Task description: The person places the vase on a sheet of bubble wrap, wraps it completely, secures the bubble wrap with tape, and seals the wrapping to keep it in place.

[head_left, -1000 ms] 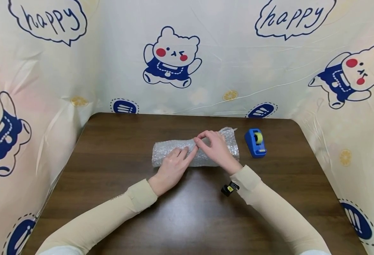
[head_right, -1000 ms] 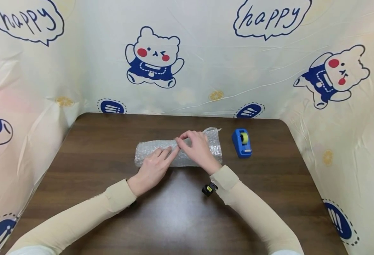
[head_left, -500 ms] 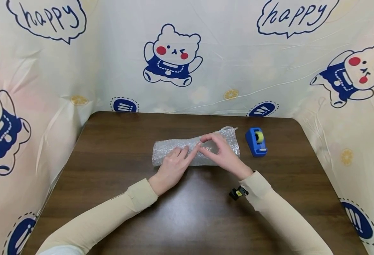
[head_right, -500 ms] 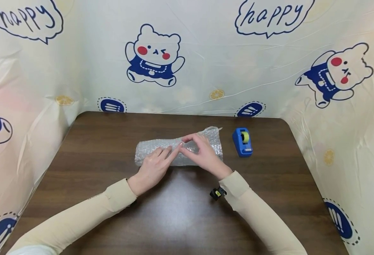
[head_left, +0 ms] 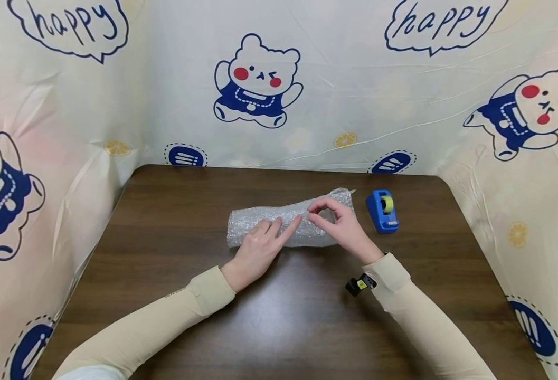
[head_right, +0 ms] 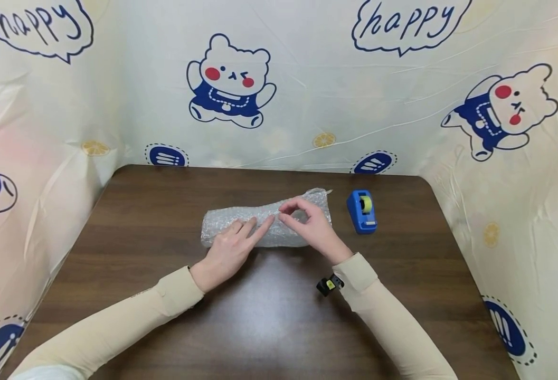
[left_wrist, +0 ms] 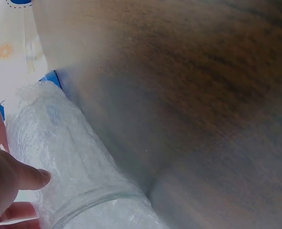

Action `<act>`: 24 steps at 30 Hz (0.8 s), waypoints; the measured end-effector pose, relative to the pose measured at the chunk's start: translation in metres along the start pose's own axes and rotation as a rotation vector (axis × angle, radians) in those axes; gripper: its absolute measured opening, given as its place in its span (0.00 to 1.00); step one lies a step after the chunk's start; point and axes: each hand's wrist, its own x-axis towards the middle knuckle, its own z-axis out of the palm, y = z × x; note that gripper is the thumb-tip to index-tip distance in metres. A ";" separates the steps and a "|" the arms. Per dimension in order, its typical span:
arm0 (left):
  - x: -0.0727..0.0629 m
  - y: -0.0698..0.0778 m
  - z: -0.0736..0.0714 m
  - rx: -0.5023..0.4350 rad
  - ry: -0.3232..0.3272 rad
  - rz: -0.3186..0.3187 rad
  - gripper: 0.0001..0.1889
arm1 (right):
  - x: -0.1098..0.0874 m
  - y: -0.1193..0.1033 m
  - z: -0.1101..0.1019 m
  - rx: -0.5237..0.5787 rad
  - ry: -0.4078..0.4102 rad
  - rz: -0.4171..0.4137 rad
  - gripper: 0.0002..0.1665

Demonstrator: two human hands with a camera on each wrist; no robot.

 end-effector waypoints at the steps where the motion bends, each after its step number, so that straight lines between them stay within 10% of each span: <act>1: 0.000 0.000 0.000 0.001 0.001 0.001 0.36 | 0.001 0.000 -0.001 0.004 0.002 -0.003 0.09; 24: -0.002 -0.001 0.002 -0.015 0.001 -0.020 0.27 | 0.018 -0.005 -0.001 -0.063 0.164 0.104 0.10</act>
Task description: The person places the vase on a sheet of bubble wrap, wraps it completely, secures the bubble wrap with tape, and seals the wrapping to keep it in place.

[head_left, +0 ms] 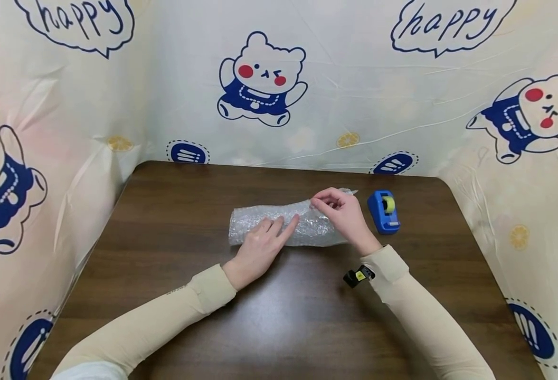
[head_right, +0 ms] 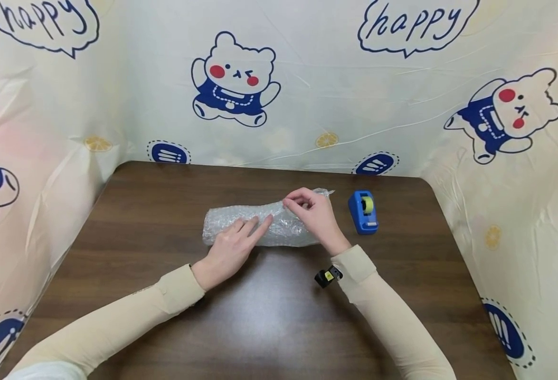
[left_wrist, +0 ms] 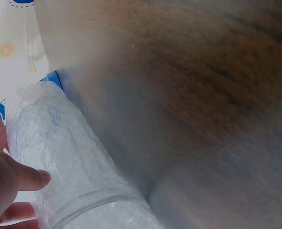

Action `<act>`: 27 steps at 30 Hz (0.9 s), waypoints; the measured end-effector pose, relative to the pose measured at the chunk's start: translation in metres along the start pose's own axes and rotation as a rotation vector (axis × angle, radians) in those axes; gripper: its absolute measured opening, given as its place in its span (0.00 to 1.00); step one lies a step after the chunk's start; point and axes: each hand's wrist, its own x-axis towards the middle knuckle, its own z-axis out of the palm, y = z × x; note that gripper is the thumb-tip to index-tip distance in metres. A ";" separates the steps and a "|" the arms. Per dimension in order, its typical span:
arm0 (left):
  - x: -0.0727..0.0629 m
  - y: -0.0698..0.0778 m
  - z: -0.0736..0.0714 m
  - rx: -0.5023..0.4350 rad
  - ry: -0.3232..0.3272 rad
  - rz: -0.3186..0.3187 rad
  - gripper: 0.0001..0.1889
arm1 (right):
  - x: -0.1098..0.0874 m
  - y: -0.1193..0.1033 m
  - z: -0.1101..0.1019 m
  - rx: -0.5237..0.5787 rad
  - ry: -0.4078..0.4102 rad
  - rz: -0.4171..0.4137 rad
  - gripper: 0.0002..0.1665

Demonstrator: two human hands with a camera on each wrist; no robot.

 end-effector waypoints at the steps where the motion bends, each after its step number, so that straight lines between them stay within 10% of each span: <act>1: 0.000 0.000 0.000 -0.007 0.001 0.000 0.27 | 0.000 0.000 0.000 0.009 -0.001 0.000 0.10; 27: -0.001 0.001 0.003 -0.012 0.058 -0.014 0.23 | 0.002 -0.006 -0.003 -0.026 -0.089 0.143 0.15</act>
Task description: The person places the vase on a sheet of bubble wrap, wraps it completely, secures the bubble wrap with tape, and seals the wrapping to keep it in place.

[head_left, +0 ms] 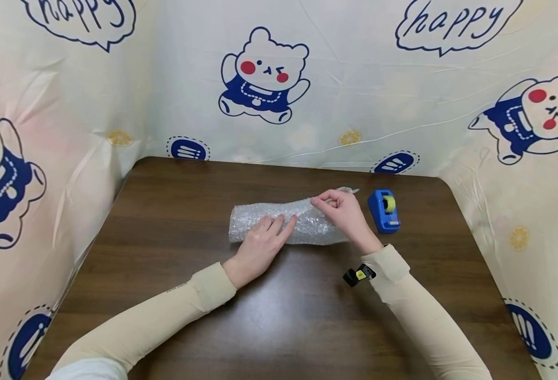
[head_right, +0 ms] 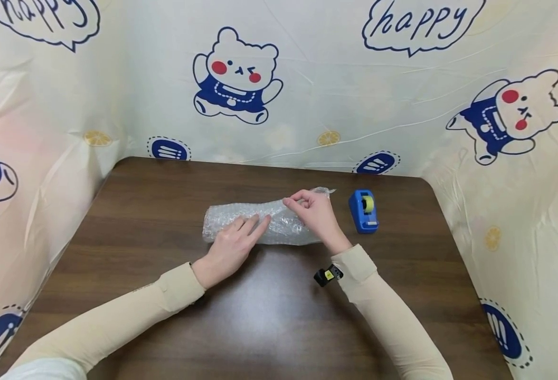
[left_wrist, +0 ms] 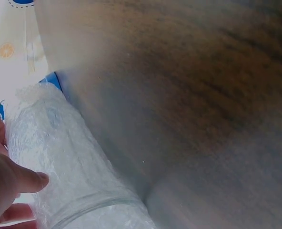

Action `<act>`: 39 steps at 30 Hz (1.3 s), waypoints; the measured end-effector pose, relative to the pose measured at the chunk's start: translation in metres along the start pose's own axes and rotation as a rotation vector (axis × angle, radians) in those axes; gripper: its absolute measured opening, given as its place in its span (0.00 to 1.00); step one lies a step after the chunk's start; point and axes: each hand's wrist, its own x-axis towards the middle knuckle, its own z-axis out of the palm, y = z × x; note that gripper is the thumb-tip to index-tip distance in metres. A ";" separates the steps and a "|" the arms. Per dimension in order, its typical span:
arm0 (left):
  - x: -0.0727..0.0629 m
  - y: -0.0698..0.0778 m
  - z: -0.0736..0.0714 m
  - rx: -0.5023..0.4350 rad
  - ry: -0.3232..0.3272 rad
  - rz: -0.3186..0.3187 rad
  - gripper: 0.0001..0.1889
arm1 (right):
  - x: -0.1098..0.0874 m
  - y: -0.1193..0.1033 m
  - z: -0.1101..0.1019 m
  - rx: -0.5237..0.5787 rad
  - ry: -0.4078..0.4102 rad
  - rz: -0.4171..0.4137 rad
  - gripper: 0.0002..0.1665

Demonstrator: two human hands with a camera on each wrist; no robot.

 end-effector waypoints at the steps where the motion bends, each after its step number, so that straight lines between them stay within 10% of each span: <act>1: 0.000 0.000 0.000 0.004 -0.006 0.001 0.23 | 0.000 0.001 0.001 -0.013 0.008 -0.016 0.15; 11: 0.003 0.000 0.000 0.054 -0.037 0.040 0.40 | 0.005 -0.001 0.032 -0.354 0.157 -0.166 0.21; 39: 0.002 0.003 -0.001 0.056 -0.017 0.032 0.37 | -0.021 0.016 0.023 -0.183 0.012 -0.277 0.21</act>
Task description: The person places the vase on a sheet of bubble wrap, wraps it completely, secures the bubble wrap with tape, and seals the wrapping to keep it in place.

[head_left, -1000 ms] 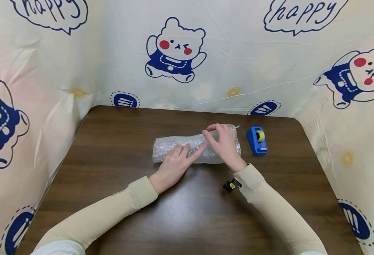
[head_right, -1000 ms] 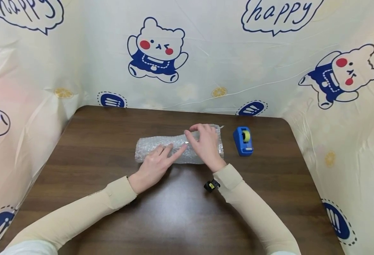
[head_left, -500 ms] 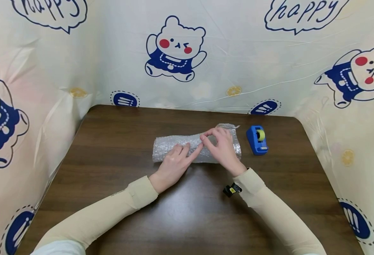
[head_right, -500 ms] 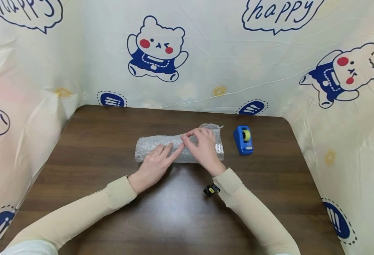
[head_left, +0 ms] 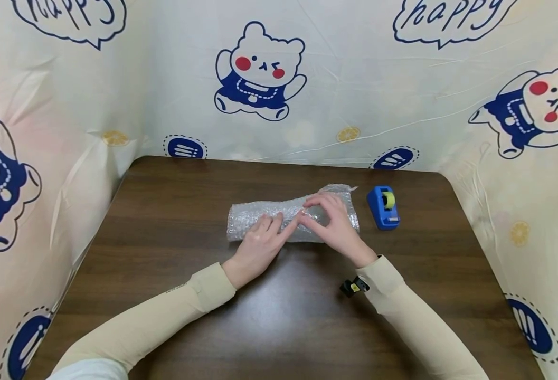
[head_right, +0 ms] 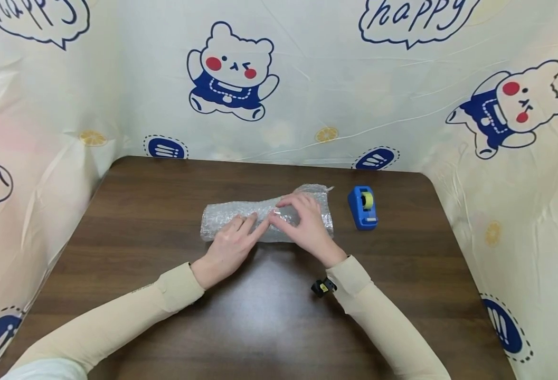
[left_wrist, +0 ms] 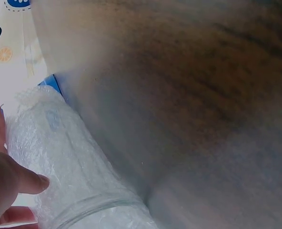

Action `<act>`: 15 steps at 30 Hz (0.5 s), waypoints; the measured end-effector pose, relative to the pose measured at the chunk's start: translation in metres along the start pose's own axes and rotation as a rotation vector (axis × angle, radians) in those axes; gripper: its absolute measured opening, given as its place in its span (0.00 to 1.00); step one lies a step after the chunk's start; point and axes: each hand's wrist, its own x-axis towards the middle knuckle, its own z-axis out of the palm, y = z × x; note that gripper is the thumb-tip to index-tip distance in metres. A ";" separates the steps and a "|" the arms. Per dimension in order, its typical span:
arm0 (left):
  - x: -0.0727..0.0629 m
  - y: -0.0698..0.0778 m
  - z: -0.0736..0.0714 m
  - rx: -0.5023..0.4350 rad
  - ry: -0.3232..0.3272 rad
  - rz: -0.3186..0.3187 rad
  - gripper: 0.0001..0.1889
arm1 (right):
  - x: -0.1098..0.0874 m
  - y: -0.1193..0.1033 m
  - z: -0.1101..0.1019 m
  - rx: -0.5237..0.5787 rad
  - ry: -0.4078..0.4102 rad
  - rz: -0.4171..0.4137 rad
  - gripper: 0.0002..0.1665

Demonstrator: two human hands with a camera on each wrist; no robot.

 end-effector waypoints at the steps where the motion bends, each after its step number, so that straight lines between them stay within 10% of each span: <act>1: 0.000 0.000 0.000 0.004 0.001 -0.003 0.37 | -0.001 0.001 0.000 0.025 0.007 -0.011 0.23; 15: 0.000 0.000 0.002 0.015 0.010 0.000 0.38 | -0.006 0.005 0.001 0.232 0.141 -0.253 0.17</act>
